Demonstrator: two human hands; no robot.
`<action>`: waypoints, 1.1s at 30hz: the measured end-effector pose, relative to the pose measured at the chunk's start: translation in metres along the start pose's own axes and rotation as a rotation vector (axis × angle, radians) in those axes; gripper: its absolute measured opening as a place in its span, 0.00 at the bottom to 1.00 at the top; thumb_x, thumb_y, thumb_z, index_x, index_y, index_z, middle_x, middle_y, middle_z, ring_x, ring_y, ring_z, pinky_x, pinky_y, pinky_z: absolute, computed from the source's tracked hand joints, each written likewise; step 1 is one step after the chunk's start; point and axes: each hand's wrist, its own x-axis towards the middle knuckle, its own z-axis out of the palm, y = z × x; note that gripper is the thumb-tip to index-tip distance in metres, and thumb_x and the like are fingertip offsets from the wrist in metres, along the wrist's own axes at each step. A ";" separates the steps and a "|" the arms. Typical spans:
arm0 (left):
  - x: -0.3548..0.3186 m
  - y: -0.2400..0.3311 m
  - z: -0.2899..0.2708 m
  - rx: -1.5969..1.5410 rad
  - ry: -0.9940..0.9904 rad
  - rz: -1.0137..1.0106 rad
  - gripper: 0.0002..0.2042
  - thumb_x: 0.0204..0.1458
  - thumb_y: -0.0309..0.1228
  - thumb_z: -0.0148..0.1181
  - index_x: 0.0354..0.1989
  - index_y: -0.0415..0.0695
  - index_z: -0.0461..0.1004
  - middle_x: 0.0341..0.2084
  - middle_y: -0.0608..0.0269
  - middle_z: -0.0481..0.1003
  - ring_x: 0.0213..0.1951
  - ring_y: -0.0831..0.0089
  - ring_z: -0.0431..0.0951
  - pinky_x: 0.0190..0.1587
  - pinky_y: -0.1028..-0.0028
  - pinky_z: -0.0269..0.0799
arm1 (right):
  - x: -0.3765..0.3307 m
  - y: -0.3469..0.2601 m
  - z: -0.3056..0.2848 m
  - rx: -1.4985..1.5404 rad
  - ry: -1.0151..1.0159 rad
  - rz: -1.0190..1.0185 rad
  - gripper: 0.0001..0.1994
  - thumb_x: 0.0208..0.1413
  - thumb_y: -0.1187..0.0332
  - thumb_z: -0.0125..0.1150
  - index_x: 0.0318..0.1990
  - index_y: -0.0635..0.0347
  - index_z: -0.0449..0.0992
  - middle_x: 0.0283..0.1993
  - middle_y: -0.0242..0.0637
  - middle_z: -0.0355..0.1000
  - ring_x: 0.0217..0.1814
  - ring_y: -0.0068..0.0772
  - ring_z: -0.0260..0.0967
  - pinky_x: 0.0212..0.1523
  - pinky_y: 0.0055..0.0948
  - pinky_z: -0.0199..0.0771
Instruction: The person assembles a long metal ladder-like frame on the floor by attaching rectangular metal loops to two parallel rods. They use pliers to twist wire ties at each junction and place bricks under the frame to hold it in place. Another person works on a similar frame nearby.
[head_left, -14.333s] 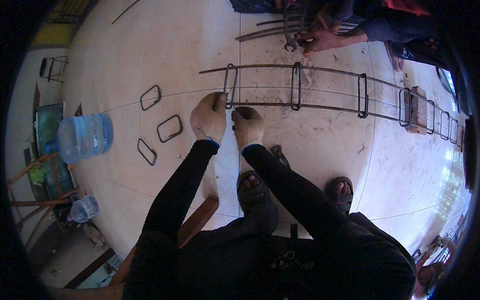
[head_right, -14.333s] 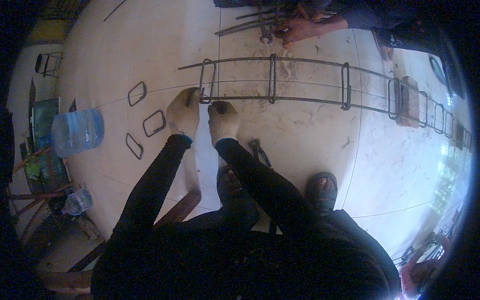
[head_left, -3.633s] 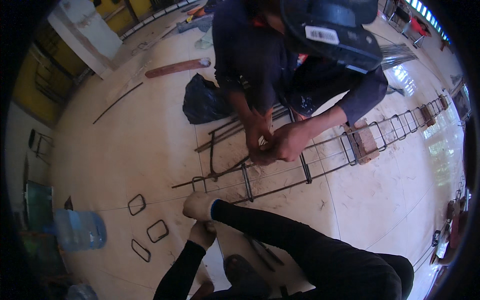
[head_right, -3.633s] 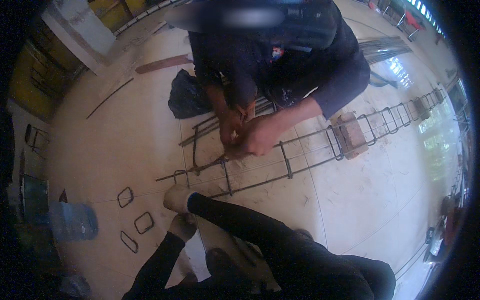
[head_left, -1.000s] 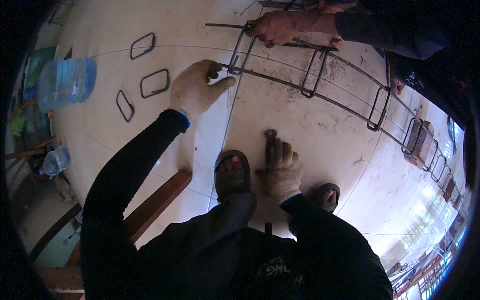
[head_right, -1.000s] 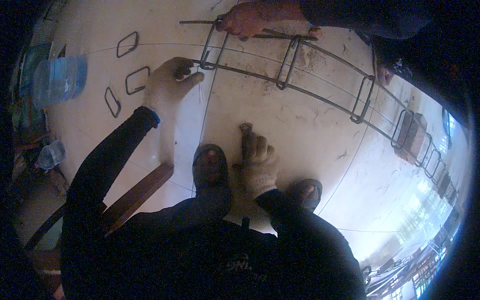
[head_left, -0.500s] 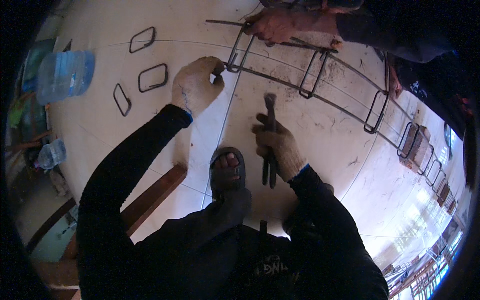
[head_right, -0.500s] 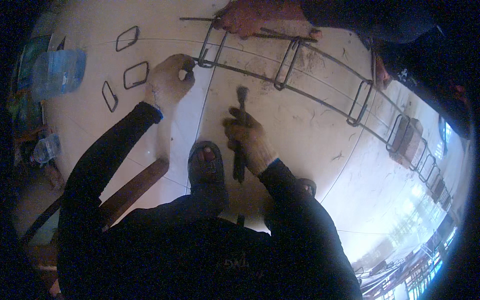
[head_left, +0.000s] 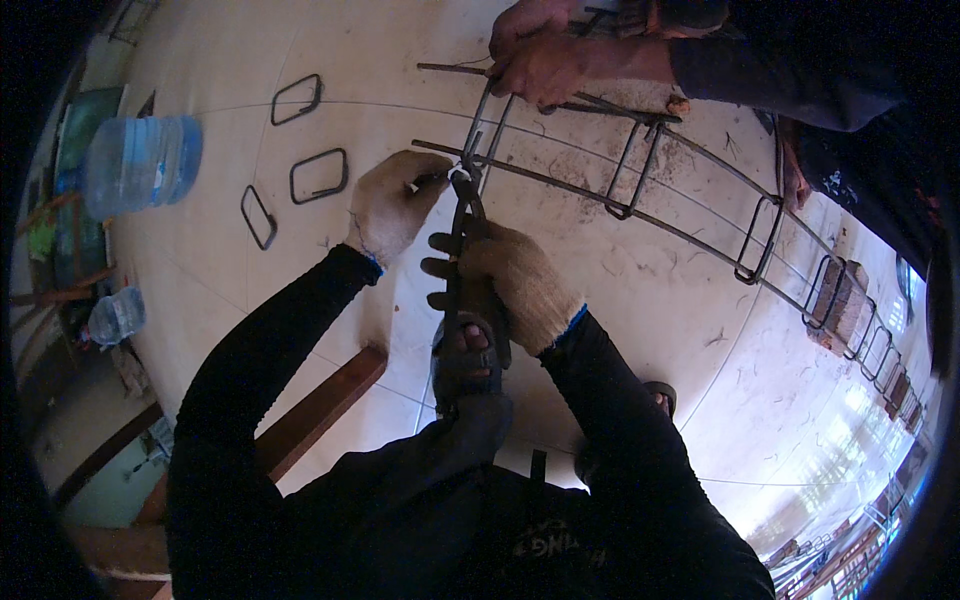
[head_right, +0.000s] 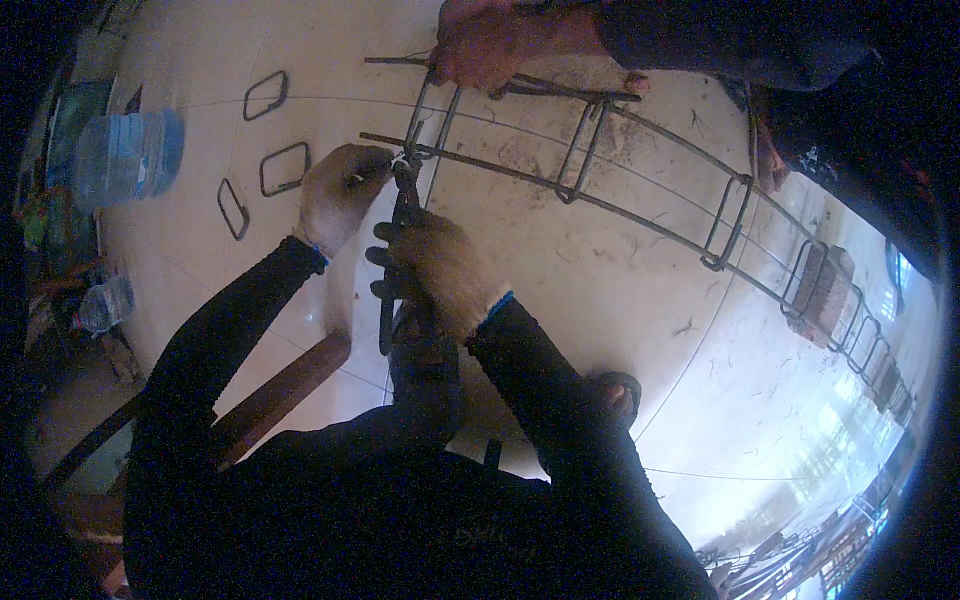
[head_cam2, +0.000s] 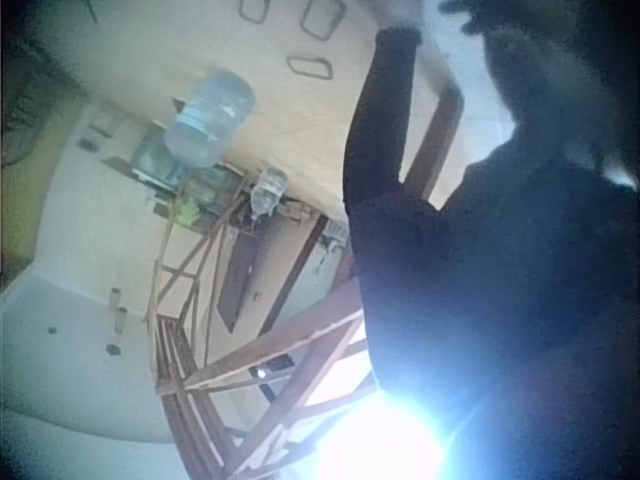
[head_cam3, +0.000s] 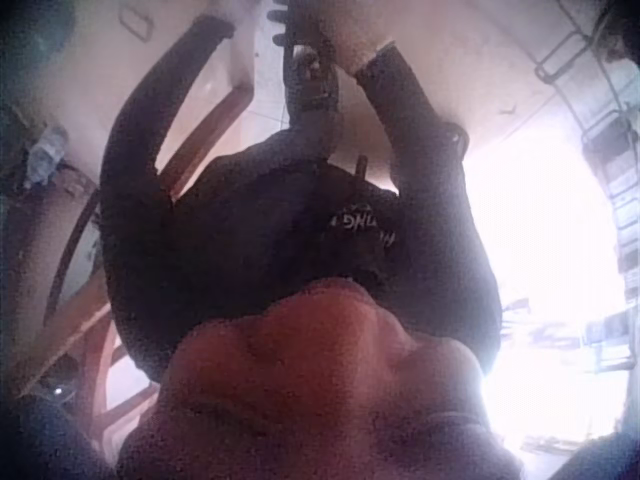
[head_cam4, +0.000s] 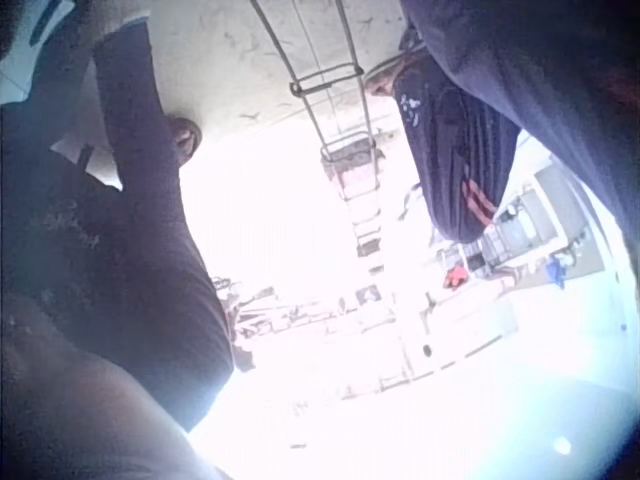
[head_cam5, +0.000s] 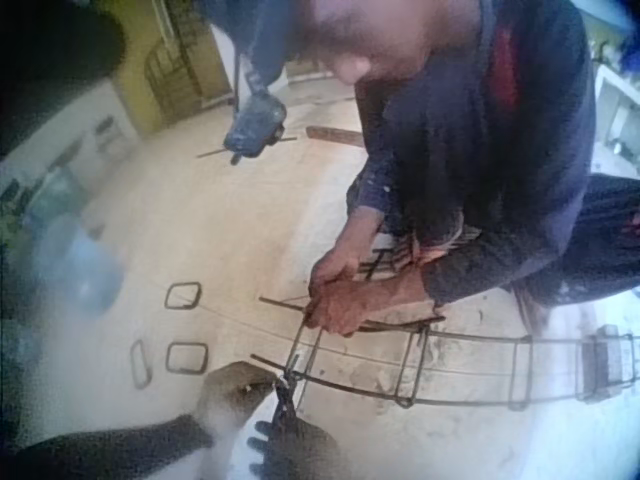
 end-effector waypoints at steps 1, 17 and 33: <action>0.004 -0.004 -0.001 0.012 0.004 0.107 0.08 0.58 0.25 0.68 0.46 0.42 0.83 0.42 0.56 0.84 0.40 0.59 0.86 0.42 0.66 0.82 | 0.003 -0.002 0.001 -0.025 0.015 0.003 0.26 0.67 0.73 0.60 0.69 0.67 0.61 0.67 0.52 0.65 0.67 0.54 0.69 0.56 0.55 0.84; 0.021 -0.018 -0.024 0.418 -0.151 0.507 0.11 0.56 0.26 0.66 0.46 0.54 0.84 0.43 0.65 0.85 0.46 0.60 0.84 0.48 0.60 0.79 | 0.014 0.003 0.024 -0.303 0.175 0.080 0.21 0.69 0.69 0.62 0.64 0.64 0.65 0.62 0.50 0.70 0.60 0.52 0.76 0.55 0.51 0.87; -0.001 -0.012 -0.011 0.011 0.134 0.284 0.12 0.58 0.29 0.67 0.50 0.47 0.81 0.46 0.53 0.82 0.47 0.59 0.83 0.47 0.62 0.78 | 0.031 -0.010 0.069 -0.051 0.509 0.115 0.11 0.73 0.63 0.52 0.51 0.62 0.71 0.40 0.35 0.71 0.35 0.32 0.74 0.34 0.39 0.83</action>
